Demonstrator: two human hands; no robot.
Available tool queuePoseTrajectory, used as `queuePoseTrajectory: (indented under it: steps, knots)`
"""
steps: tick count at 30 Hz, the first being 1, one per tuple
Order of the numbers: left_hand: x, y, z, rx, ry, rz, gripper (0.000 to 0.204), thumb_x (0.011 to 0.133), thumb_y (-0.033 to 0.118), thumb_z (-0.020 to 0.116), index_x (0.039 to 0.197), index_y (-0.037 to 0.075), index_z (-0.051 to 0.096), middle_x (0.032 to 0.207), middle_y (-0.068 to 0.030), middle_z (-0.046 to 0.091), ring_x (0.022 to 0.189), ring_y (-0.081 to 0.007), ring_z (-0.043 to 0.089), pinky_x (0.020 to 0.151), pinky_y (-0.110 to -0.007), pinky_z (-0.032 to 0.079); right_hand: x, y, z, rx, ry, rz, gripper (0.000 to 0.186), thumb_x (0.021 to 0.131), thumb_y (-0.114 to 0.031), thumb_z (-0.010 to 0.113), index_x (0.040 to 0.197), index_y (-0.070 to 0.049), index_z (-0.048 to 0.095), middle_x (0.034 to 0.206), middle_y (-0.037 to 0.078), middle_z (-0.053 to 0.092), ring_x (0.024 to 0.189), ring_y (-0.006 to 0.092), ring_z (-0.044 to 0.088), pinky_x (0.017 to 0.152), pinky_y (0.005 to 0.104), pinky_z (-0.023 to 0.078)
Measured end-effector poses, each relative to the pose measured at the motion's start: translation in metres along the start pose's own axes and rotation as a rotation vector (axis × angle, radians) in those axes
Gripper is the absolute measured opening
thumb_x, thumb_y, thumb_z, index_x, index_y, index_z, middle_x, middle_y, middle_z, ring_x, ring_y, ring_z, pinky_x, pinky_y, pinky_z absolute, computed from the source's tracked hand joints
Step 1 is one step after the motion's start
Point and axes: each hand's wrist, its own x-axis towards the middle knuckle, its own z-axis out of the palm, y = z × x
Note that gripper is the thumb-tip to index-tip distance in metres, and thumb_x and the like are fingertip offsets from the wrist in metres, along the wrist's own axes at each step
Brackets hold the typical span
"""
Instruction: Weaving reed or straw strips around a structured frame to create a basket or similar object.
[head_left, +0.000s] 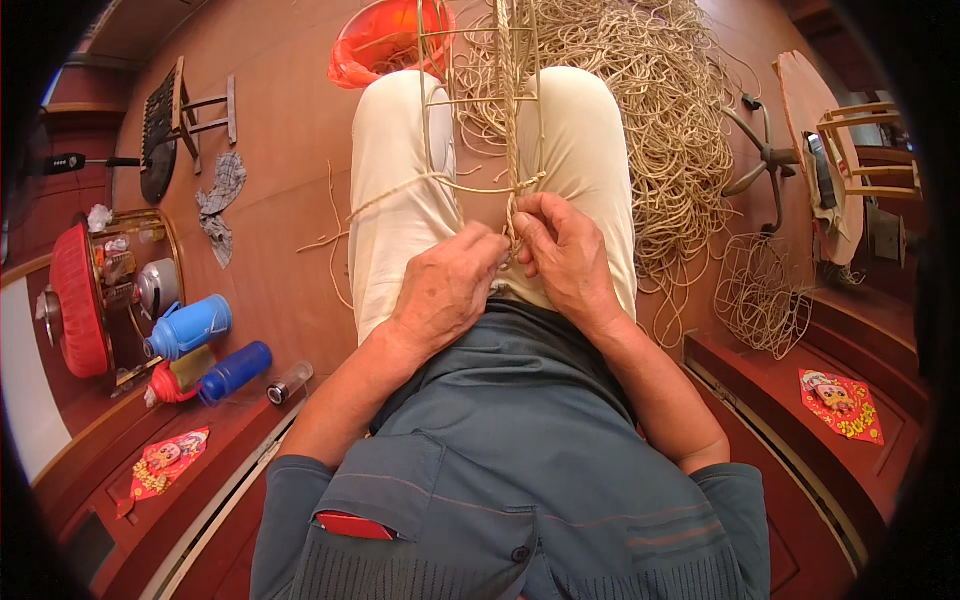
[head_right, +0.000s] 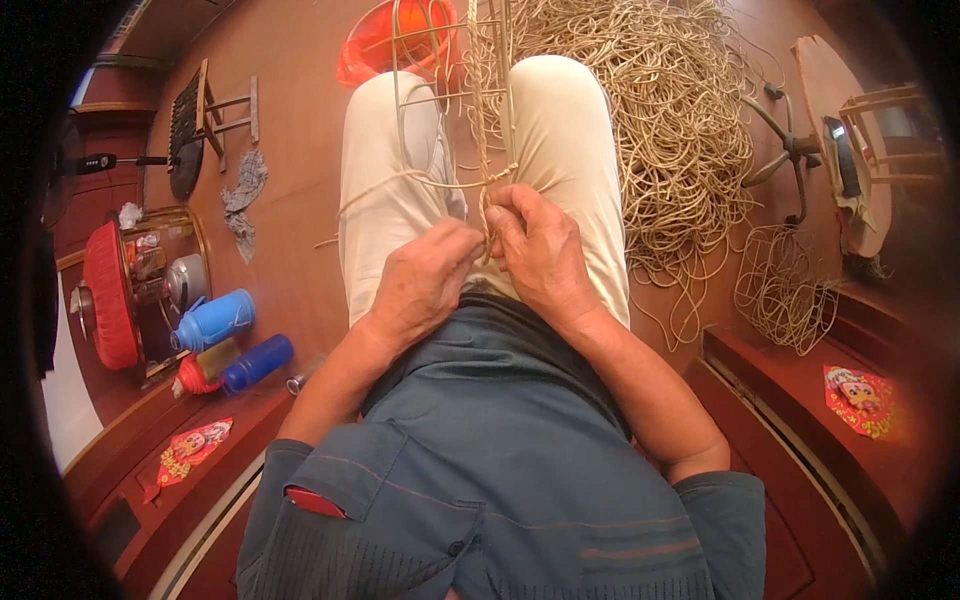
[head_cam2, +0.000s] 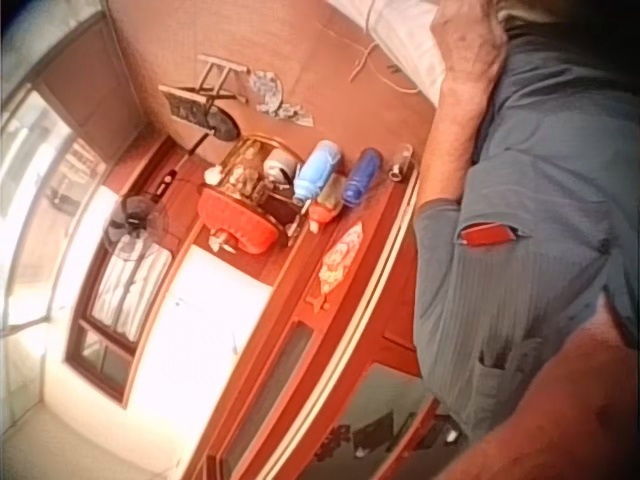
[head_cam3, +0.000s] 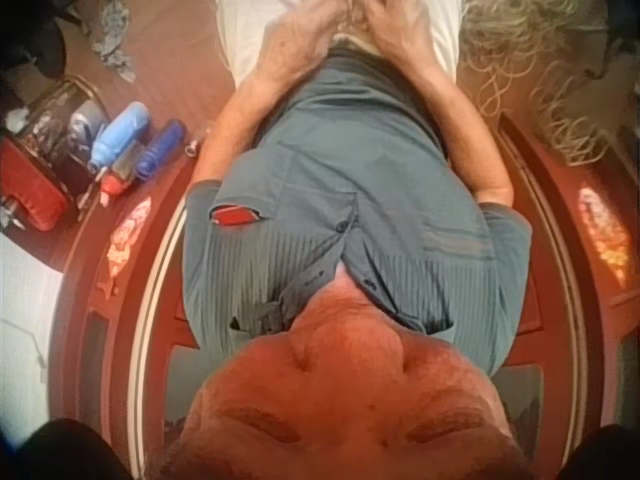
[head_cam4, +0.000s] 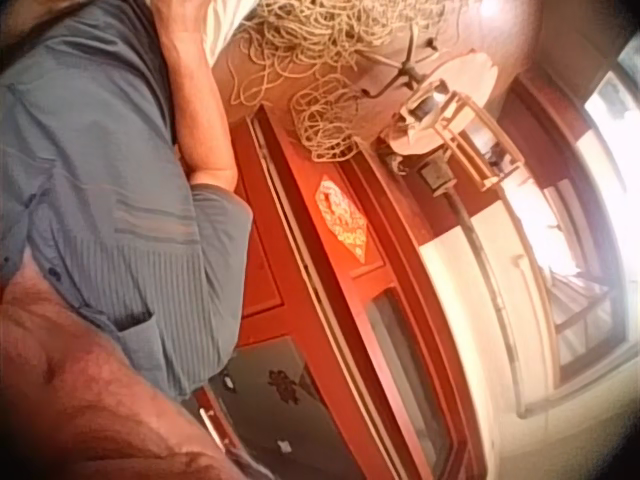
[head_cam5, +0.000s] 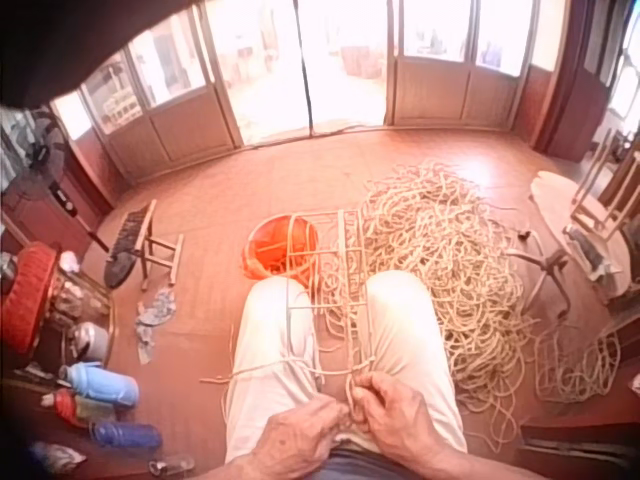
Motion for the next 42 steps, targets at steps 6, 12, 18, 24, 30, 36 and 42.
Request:
queuePoseTrajectory:
  steps: [6,12,18,24,30,36,42]
  knots:
    - [0.015,0.003,-0.003,-0.174,0.067,-0.222,0.019,0.109,0.019,0.063,0.106,0.002,0.07,0.094,-0.0186,0.07,0.083,-0.0333,0.069,0.074,-0.04,0.055,-0.002,-0.002,-0.001,-0.036,0.012,-0.067,0.016,0.107,-0.011,0.066,0.115,0.003,0.069,0.081,0.011,0.072,0.067,0.0155,0.068,0.063,0.0325,0.056]
    - [0.03,0.0,-0.001,-0.544,0.017,-0.436,0.027,0.111,0.027,0.064,0.099,0.003,0.07,0.078,-0.0043,0.066,0.07,-0.0151,0.063,0.065,-0.035,0.05,-0.01,0.003,-0.005,-0.084,-0.03,-0.095,0.015,0.107,-0.01,0.066,0.116,0.002,0.069,0.082,0.01,0.071,0.066,0.0133,0.065,0.062,0.0308,0.055]
    - [0.017,-0.015,-0.058,-1.135,-0.217,-0.752,0.023,0.113,0.033,0.062,0.104,0.012,0.064,0.07,0.0123,0.046,0.061,0.0019,0.034,0.054,-0.019,0.026,-0.01,0.003,-0.016,0.147,-0.152,0.061,0.017,0.109,-0.014,0.066,0.116,0.001,0.071,0.087,0.002,0.069,0.071,0.0082,0.061,0.066,0.0263,0.053]
    - [-0.015,-0.035,-0.129,-0.707,-0.087,-0.691,0.03,0.111,0.036,0.066,0.093,0.012,0.066,0.071,0.0139,0.042,0.063,0.0007,0.033,0.056,-0.019,0.027,-0.016,0.005,-0.025,0.22,-0.25,0.11,0.021,0.11,-0.019,0.064,0.117,0.0,0.07,0.092,0.001,0.069,0.075,0.0066,0.061,0.068,0.0249,0.053]
    - [-0.016,-0.061,-0.186,0.022,0.059,-0.676,0.023,0.108,0.028,0.069,0.102,0.007,0.074,0.084,0.005,0.067,0.075,-0.0094,0.058,0.067,-0.027,0.044,-0.015,0.006,-0.023,0.28,-0.271,0.126,0.021,0.111,-0.02,0.065,0.117,-0.001,0.07,0.094,0.0,0.069,0.075,0.0057,0.061,0.068,0.0232,0.052]
    - [0.0,0.01,-0.099,0.162,0.275,-0.17,0.02,0.107,0.012,0.064,0.119,0.0,0.075,0.115,-0.0178,0.075,0.108,-0.0339,0.072,0.098,-0.041,0.055,-0.017,0.007,-0.02,0.312,-0.275,0.114,0.023,0.111,-0.023,0.066,0.118,-0.002,0.07,0.095,-0.001,0.069,0.075,0.0049,0.06,0.068,0.0217,0.051]
    - [0.03,0.022,-0.014,-0.375,-0.091,-0.5,0.027,0.111,0.023,0.063,0.106,-0.002,0.071,0.096,-0.0156,0.073,0.09,-0.0237,0.071,0.079,-0.038,0.054,-0.02,0.01,-0.018,0.292,-0.225,0.106,0.019,0.111,-0.018,0.066,0.119,-0.001,0.07,0.093,-0.002,0.069,0.075,0.0046,0.058,0.067,0.022,0.051]
